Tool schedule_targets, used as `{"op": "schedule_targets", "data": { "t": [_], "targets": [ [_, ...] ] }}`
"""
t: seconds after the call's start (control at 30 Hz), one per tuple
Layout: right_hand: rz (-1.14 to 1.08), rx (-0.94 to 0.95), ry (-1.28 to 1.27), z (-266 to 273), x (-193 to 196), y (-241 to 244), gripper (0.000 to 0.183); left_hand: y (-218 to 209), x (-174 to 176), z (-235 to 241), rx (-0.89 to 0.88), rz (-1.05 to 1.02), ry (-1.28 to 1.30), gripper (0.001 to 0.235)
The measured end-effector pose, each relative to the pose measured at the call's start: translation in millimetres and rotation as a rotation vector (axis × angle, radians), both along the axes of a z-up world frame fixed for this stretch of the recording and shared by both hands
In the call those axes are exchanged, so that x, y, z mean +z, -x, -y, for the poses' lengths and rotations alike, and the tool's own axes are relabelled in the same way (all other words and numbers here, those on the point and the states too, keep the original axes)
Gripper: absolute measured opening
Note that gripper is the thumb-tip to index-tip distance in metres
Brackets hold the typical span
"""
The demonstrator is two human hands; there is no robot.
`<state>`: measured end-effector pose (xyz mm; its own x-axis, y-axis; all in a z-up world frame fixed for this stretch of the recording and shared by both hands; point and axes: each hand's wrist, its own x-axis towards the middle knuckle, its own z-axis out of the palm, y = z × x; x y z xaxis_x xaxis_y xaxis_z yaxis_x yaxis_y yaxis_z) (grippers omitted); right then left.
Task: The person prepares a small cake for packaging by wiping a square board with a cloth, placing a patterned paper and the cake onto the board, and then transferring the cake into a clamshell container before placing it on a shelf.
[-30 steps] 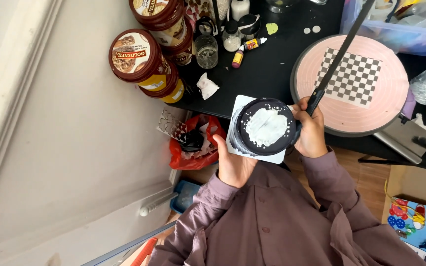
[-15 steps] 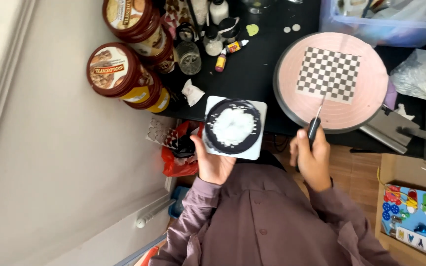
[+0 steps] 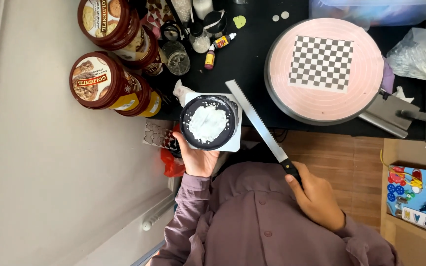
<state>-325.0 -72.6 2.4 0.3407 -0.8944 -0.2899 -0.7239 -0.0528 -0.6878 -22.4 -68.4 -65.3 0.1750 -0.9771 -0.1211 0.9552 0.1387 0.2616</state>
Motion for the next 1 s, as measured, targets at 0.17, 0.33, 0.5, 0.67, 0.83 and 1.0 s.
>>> {"op": "schedule_targets", "data": {
  "t": [0.17, 0.33, 0.5, 0.67, 0.83, 1.0],
  "targets": [
    [0.074, 0.018, -0.012, -0.4, 7.4, 3.8, 0.040, -7.6, -4.3, -4.3, -0.037, -0.012, -0.016, 0.090],
    [0.048, -0.034, -0.146, 0.1, 25.1, 5.2, 0.039, -8.6, -6.2, -7.0, -0.062, 0.035, -0.061, 0.091],
    [-0.008, -0.052, -0.207, -1.1, 22.6, 4.1, 0.039, -4.3, -9.0, -8.9, -0.066, 0.065, -0.117, 0.093],
    [-0.033, -0.071, -0.284, 1.9, 19.7, 1.3, 0.038, 3.6, -16.7, -3.7, -0.109, 0.020, -0.091, 0.096],
    [-0.056, -0.110, -0.368, 6.5, 19.7, -4.3, 0.039, 16.5, -14.1, 10.4, -0.150, 0.013, -0.108, 0.096],
    [0.045, -0.127, -0.292, 12.9, 20.3, -6.1, 0.039, 32.2, -11.3, 32.4, -0.144, 0.044, -0.096, 0.093]
  ]
}}
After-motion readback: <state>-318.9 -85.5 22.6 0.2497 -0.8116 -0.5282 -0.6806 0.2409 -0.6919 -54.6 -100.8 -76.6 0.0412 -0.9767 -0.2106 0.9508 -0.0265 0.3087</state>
